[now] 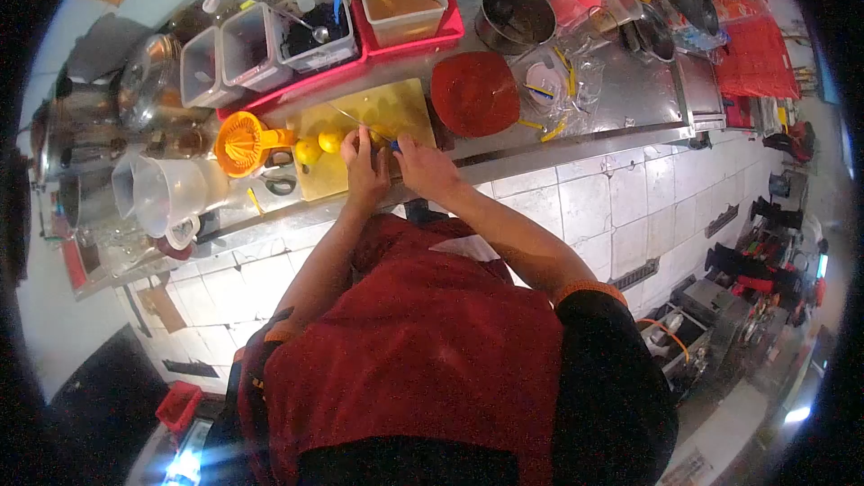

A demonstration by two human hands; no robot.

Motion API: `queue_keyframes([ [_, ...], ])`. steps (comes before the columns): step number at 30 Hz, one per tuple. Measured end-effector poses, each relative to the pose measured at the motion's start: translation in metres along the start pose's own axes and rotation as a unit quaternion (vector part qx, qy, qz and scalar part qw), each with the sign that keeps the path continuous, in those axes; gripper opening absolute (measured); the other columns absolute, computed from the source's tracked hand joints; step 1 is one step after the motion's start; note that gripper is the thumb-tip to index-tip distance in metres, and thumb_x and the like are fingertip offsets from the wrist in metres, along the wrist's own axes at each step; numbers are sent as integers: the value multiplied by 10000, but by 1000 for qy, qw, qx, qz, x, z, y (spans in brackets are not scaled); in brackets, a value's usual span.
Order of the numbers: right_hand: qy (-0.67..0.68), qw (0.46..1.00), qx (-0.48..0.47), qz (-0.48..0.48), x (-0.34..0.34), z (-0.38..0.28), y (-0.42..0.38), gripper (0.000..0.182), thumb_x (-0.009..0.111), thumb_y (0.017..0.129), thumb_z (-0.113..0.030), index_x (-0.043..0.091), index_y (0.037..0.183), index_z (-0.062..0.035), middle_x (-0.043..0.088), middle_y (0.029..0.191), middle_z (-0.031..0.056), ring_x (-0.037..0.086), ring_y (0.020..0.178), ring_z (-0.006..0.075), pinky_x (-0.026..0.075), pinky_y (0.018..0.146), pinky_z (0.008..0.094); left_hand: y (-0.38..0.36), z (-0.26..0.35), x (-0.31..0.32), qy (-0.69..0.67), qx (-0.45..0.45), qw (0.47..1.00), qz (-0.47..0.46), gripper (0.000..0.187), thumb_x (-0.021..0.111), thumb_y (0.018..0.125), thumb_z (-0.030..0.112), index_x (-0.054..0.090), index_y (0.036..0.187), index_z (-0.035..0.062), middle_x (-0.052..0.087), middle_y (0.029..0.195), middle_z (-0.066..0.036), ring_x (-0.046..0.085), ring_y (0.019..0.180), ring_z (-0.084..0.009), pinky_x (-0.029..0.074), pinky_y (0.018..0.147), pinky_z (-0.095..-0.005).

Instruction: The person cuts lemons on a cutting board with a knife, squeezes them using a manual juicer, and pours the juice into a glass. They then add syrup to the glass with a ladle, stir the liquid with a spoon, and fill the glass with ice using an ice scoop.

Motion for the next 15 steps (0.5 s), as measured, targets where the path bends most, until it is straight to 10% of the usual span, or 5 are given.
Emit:
queue_keyframes([
  [15,-18,999,-26,33,-2,-6,27,250,479,953,-259,441,1047,-32,622,900,226,620,743,439,492,603,539,11,4,1,-82,-8,981,174,356,701,794,49,545,1109,-8,592,1135,-212,580,1064,-361,462,926,-392],
])
Point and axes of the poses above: each hand's wrist, its own y-axis towards the middle knuckle, its own x-axis out of the palm, z = x × y, the point moved 1 cm from there along y, towards the middle knuckle
